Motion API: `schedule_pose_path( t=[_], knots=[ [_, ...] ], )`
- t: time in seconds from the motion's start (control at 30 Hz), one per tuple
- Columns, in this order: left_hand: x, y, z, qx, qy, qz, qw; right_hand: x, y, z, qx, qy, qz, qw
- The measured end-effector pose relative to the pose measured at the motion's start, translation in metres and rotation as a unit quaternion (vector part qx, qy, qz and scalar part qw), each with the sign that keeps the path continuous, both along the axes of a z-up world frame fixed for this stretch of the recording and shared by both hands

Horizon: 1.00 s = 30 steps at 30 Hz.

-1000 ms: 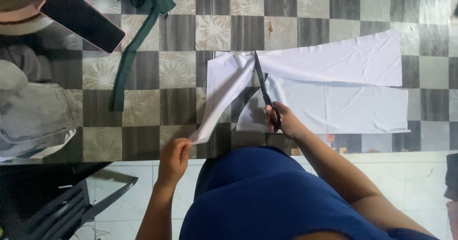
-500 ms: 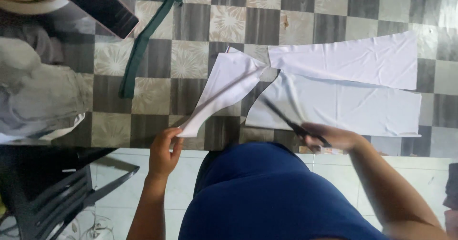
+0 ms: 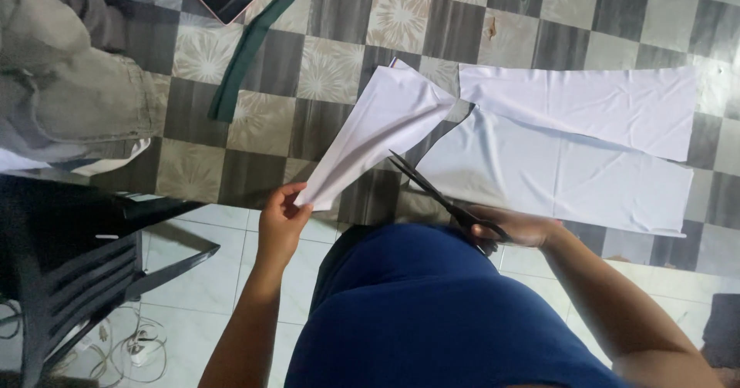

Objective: The person uses a pair of scissors to cut a large piece of white fabric laid out on a tiled floor. They make several cuts along the length and width of the material, separating it into smaller rectangular pieces.

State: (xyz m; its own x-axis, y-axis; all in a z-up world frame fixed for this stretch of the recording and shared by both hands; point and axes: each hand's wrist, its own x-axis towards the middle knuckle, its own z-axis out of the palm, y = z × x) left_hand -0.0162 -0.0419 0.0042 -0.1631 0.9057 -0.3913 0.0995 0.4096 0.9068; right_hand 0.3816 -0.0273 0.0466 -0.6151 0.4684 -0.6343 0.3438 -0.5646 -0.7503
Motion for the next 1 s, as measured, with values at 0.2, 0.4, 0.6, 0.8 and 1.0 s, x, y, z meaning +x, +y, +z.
schedule_pose_path(
  t=[0.2,0.4,0.6,0.8,1.0],
  knots=[
    [0.002,-0.004,0.005,0.023,-0.007,0.111,0.993,-0.008,-0.011,-0.009,-0.009,0.033,-0.068,0.997],
    [0.010,0.012,-0.020,0.360,0.409,-0.072,0.836,0.014,-0.027,0.004,0.004,0.011,0.011,1.000],
    [0.090,0.047,-0.062,0.399,0.424,-0.281,0.763,0.012,-0.041,0.017,0.018,-0.007,0.021,1.000],
    [0.102,0.054,-0.065,0.430,0.405,-0.237,0.771,0.010,-0.047,-0.002,0.002,-0.028,-0.010,1.000],
    [0.098,0.054,-0.061,0.464,0.388,-0.225,0.764,-0.020,-0.021,0.011,0.045,-0.045,-0.030,0.997]
  ],
)
